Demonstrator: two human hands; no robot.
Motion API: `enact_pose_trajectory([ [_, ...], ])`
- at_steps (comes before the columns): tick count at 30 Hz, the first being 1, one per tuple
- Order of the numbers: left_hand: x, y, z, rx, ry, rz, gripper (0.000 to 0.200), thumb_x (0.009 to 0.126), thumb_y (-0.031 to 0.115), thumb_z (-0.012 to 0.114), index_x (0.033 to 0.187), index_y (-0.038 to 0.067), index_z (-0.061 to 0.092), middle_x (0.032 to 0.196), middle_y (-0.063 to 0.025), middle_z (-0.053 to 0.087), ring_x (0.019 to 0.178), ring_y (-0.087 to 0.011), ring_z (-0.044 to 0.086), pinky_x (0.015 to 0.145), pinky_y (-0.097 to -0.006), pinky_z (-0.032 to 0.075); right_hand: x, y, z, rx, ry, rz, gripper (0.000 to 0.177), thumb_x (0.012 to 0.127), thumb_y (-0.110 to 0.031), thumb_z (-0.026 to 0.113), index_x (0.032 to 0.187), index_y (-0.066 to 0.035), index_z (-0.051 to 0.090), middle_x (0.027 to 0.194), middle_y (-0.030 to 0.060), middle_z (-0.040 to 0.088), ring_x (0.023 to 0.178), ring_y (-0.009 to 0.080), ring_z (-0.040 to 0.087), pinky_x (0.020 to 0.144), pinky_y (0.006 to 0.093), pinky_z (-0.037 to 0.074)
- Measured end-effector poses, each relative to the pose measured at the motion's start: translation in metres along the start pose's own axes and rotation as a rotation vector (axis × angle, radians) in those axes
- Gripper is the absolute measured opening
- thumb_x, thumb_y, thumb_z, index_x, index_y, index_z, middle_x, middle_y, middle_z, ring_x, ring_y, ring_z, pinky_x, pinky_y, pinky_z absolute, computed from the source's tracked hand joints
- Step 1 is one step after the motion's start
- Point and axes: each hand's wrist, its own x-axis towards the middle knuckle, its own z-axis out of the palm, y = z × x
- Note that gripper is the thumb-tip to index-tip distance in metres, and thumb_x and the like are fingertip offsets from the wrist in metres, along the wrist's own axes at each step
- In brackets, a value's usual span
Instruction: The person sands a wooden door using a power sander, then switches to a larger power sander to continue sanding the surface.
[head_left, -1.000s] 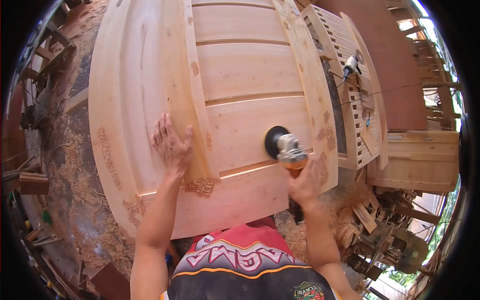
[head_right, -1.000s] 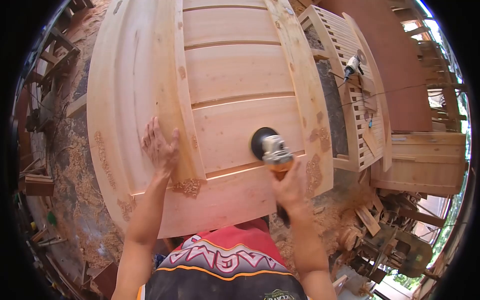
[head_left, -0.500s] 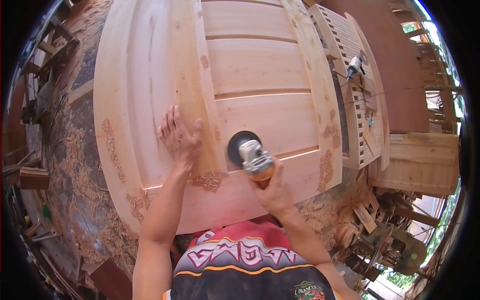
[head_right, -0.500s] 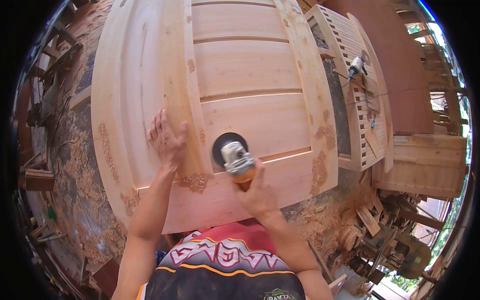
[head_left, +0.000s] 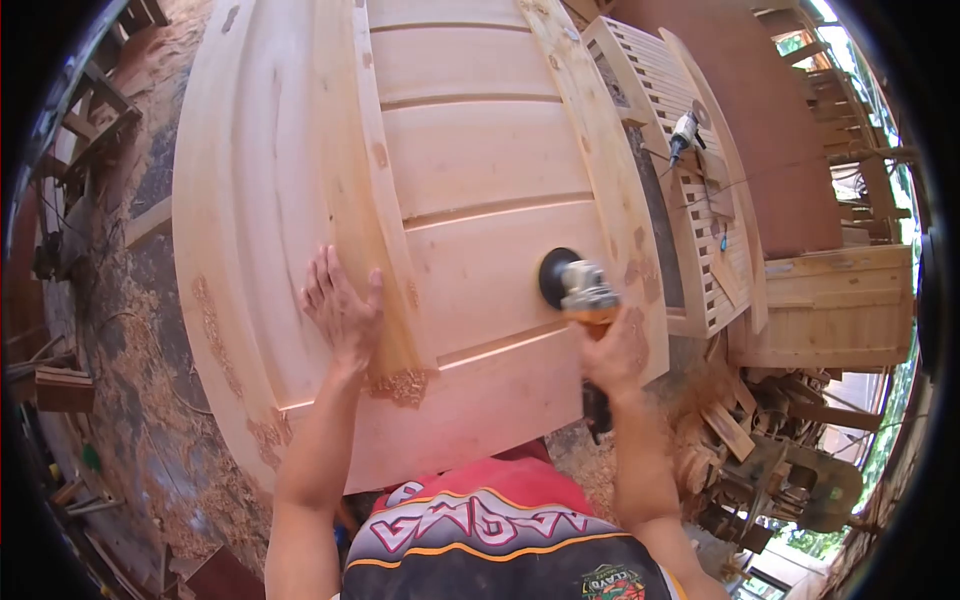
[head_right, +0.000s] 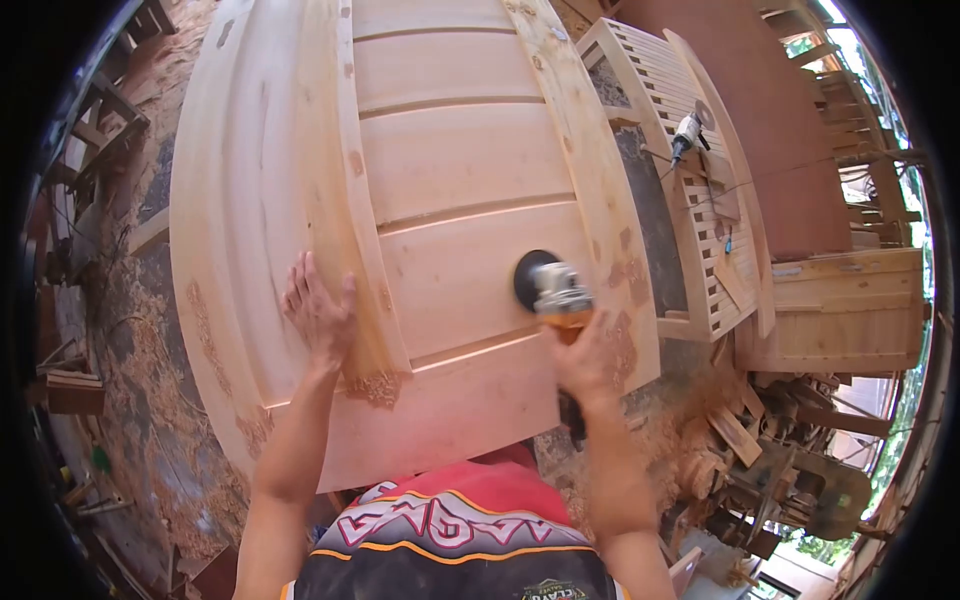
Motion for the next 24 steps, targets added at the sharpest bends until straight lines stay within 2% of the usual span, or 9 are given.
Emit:
enact_pose_trajectory([
  [1, 0.002, -0.001, 0.001, -0.008, 0.011, 0.001, 0.081, 0.095, 0.055, 0.058, 0.154, 0.003, 0.038, 0.158, -0.0154, 0.042, 0.149, -0.0341, 0.031, 0.121, -0.0541, 0.017, -0.011, -0.030, 0.011, 0.039, -0.034, -0.029, 0.077, 0.085, -0.038, 0.078, 0.138, -0.003, 0.036, 0.111, 0.0343, 0.066, 0.099, 0.0525, 0.067, 0.083, 0.0572, 0.055],
  [3, -0.001, -0.002, 0.002, -0.025, 0.015, 0.005, 0.081, 0.095, 0.055, 0.058, 0.154, 0.003, 0.038, 0.158, -0.0155, 0.042, 0.149, -0.0342, 0.031, 0.121, -0.0546, 0.017, -0.026, -0.077, 0.026, 0.167, -0.292, -0.111, 0.076, 0.087, -0.034, 0.076, 0.142, -0.008, 0.030, 0.107, 0.0353, 0.066, 0.096, 0.0544, 0.066, 0.081, 0.0596, 0.054],
  [6, 0.000, -0.002, 0.000, -0.016, -0.012, -0.010, 0.080, 0.095, 0.055, 0.057, 0.154, 0.003, 0.038, 0.158, -0.0154, 0.041, 0.149, -0.0338, 0.030, 0.121, -0.0548, 0.017, -0.032, -0.104, 0.035, 0.173, -0.303, -0.269, 0.077, 0.087, -0.030, 0.075, 0.143, -0.012, 0.026, 0.101, 0.0350, 0.067, 0.092, 0.0561, 0.066, 0.079, 0.0614, 0.054],
  [10, 0.001, -0.002, 0.001, -0.023, -0.024, -0.012, 0.080, 0.095, 0.055, 0.056, 0.153, 0.002, 0.038, 0.159, -0.0156, 0.040, 0.150, -0.0336, 0.029, 0.121, -0.0553, 0.015, -0.003, -0.070, 0.011, 0.183, -0.182, -0.184, 0.075, 0.088, -0.033, 0.076, 0.141, -0.008, 0.029, 0.094, 0.0341, 0.068, 0.088, 0.0558, 0.067, 0.076, 0.0620, 0.053],
  [13, 0.000, -0.003, 0.000, -0.028, -0.032, -0.017, 0.080, 0.095, 0.054, 0.056, 0.153, 0.001, 0.039, 0.159, -0.0162, 0.040, 0.150, -0.0338, 0.028, 0.121, -0.0554, 0.014, 0.011, -0.071, 0.010, 0.240, -0.099, -0.115, 0.073, 0.088, -0.037, 0.076, 0.137, -0.006, 0.032, 0.094, 0.0349, 0.068, 0.088, 0.0554, 0.067, 0.074, 0.0615, 0.054],
  [19, 0.002, -0.002, -0.005, -0.045, -0.042, -0.010, 0.081, 0.095, 0.055, 0.056, 0.153, 0.001, 0.038, 0.158, -0.0161, 0.040, 0.150, -0.0336, 0.029, 0.121, -0.0546, 0.015, -0.006, -0.149, 0.030, 0.112, -0.273, -0.258, 0.070, 0.088, -0.039, 0.076, 0.130, -0.005, 0.031, 0.085, 0.0345, 0.068, 0.084, 0.0569, 0.066, 0.070, 0.0625, 0.053],
  [22, 0.001, -0.002, -0.004, -0.042, -0.033, -0.021, 0.082, 0.094, 0.055, 0.057, 0.153, 0.002, 0.038, 0.159, -0.0153, 0.040, 0.150, -0.0327, 0.029, 0.121, -0.0537, 0.015, 0.021, -0.142, 0.036, 0.213, -0.189, -0.269, 0.070, 0.089, -0.038, 0.075, 0.131, -0.005, 0.030, 0.083, 0.0344, 0.067, 0.081, 0.0577, 0.065, 0.069, 0.0640, 0.052],
  [24, 0.001, -0.002, -0.003, -0.043, -0.024, -0.016, 0.082, 0.094, 0.055, 0.057, 0.154, 0.002, 0.038, 0.159, -0.0150, 0.040, 0.150, -0.0325, 0.029, 0.121, -0.0535, 0.015, 0.027, -0.151, 0.035, 0.237, -0.209, -0.265, 0.068, 0.089, -0.038, 0.074, 0.130, -0.006, 0.030, 0.084, 0.0348, 0.067, 0.081, 0.0575, 0.065, 0.069, 0.0640, 0.051],
])
